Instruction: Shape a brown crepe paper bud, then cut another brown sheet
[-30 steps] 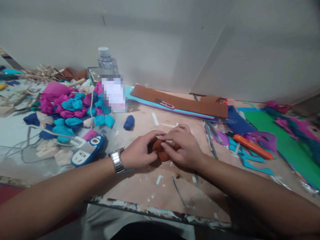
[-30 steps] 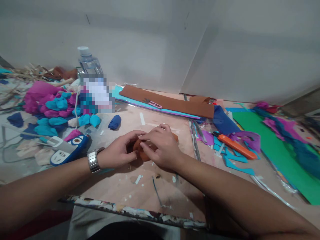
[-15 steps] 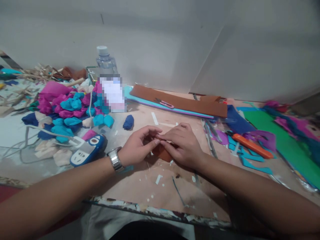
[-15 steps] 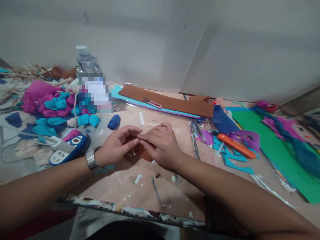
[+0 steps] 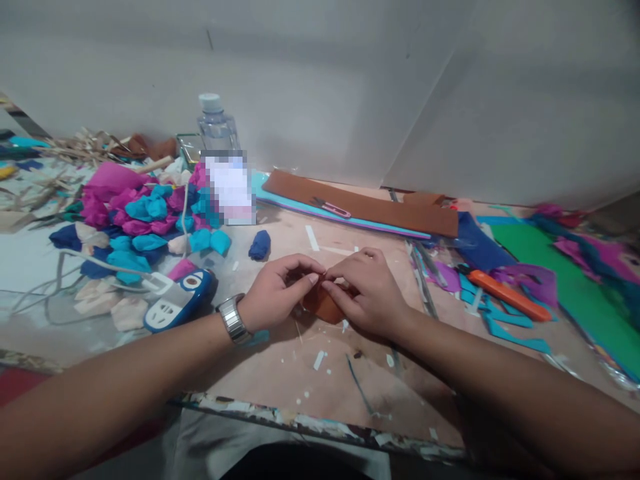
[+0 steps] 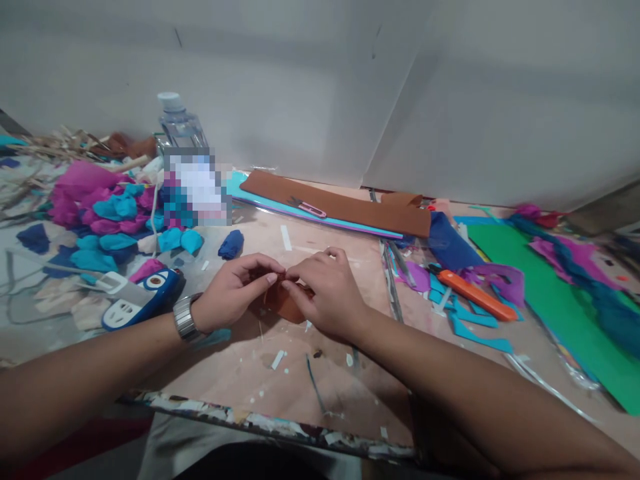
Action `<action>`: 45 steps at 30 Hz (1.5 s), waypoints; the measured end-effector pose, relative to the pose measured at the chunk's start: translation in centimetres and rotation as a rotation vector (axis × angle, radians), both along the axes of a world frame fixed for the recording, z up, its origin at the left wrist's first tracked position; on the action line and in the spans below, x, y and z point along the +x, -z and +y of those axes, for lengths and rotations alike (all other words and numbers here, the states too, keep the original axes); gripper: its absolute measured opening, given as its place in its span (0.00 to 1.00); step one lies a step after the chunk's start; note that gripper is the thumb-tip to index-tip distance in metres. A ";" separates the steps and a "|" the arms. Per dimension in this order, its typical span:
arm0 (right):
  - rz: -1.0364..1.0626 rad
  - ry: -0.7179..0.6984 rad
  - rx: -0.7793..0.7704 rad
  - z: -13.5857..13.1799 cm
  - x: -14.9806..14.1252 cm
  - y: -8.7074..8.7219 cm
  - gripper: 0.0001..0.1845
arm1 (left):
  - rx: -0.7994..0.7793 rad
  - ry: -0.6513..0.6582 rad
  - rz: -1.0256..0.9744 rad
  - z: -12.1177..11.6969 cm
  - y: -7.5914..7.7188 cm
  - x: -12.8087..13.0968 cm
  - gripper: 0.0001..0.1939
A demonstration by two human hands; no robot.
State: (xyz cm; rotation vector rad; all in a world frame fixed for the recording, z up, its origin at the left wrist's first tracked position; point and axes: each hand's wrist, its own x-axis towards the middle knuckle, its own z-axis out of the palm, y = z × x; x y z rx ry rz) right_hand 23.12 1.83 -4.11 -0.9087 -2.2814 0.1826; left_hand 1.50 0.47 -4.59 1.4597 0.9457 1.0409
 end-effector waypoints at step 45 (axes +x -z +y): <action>0.047 0.015 -0.052 0.2 0.1 0.1 0.06 | 0.083 0.036 0.010 0.3 0.7 -0.1 0.13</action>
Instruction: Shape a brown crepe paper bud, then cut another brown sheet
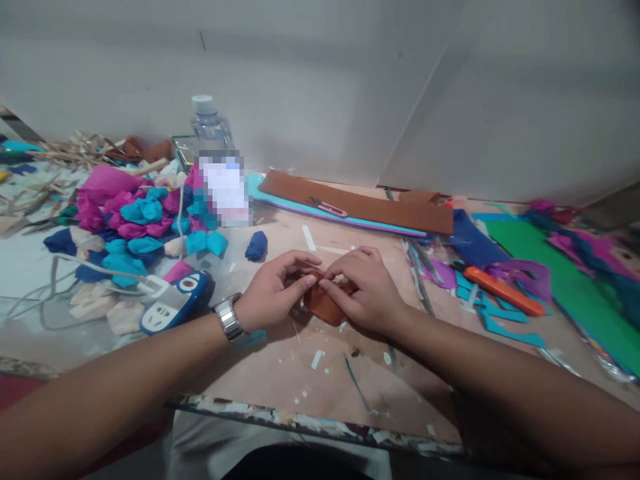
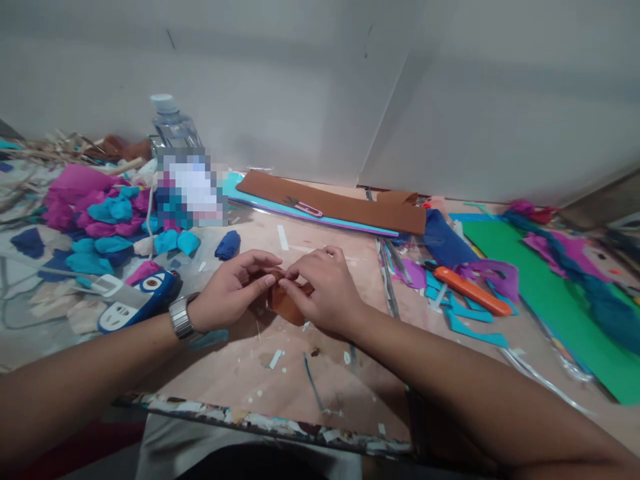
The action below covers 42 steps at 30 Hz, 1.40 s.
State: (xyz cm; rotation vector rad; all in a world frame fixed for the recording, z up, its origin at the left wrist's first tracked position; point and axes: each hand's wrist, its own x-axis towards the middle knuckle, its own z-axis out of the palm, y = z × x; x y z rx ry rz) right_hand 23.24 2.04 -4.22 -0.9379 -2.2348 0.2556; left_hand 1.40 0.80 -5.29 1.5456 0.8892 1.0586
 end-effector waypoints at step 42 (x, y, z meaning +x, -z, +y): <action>0.049 0.011 0.025 -0.1 0.2 0.3 0.08 | -0.030 0.082 0.075 -0.2 0.2 -0.1 0.20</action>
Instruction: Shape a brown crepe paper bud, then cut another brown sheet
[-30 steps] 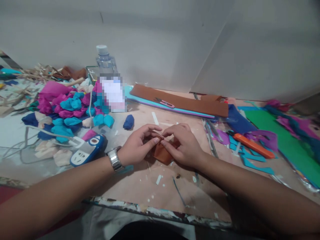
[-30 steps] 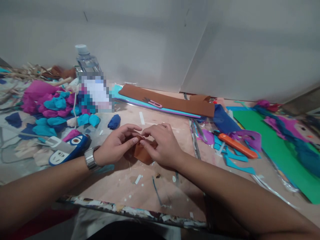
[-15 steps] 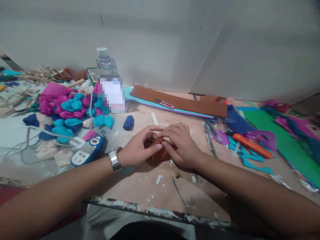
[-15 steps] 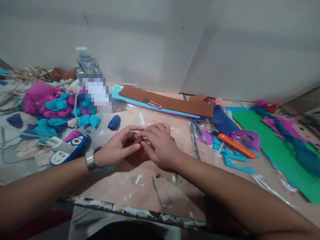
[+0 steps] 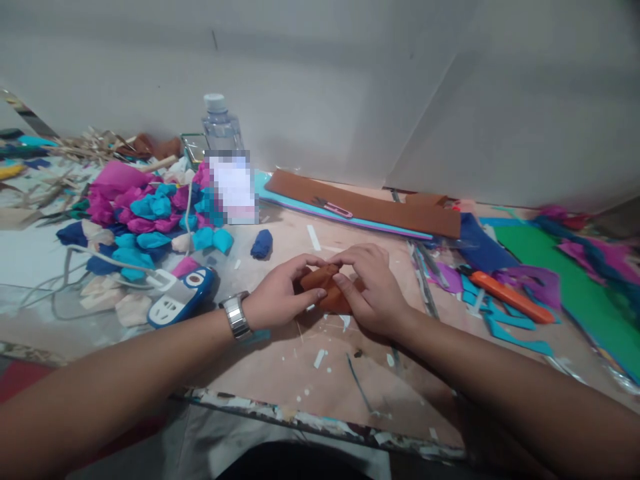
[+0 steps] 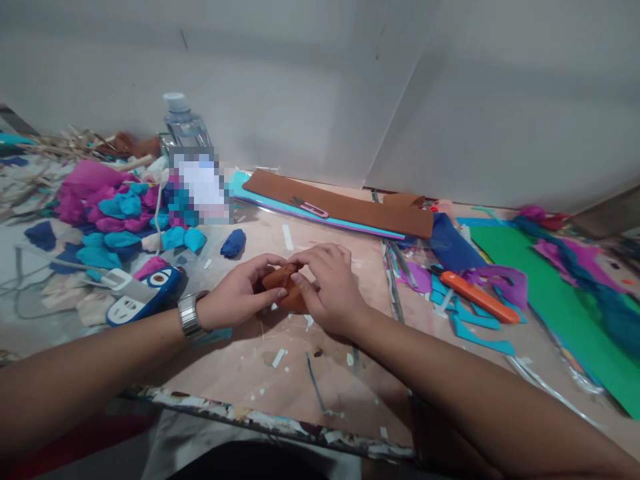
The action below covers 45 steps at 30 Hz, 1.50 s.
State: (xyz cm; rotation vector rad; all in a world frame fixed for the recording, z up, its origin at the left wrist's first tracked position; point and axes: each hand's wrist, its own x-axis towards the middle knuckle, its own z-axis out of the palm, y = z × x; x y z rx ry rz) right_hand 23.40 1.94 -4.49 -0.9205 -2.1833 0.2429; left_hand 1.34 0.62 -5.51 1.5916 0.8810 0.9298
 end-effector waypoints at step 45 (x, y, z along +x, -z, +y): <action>-0.163 -0.045 0.042 0.0 -0.1 -0.2 0.10 | 0.065 -0.170 -0.008 -0.2 -1.3 -0.3 0.19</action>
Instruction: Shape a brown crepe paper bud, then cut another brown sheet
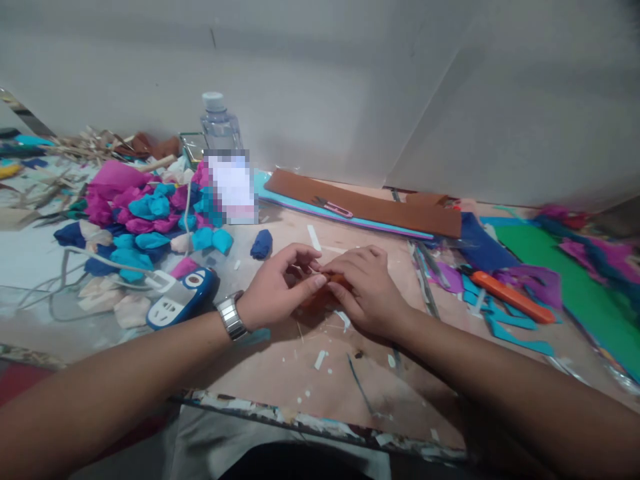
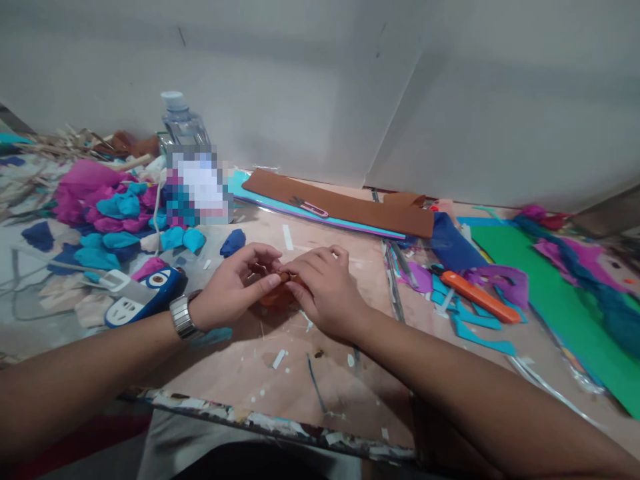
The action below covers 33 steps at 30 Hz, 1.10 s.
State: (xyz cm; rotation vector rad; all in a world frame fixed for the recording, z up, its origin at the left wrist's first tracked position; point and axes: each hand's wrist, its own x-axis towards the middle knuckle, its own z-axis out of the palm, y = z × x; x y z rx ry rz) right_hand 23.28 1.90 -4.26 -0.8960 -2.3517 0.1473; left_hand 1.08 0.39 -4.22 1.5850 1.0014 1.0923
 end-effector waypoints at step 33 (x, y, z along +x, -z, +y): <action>0.154 -0.040 -0.037 -0.7 -0.1 -0.4 0.07 | -0.028 0.074 -0.058 -0.1 0.2 0.4 0.10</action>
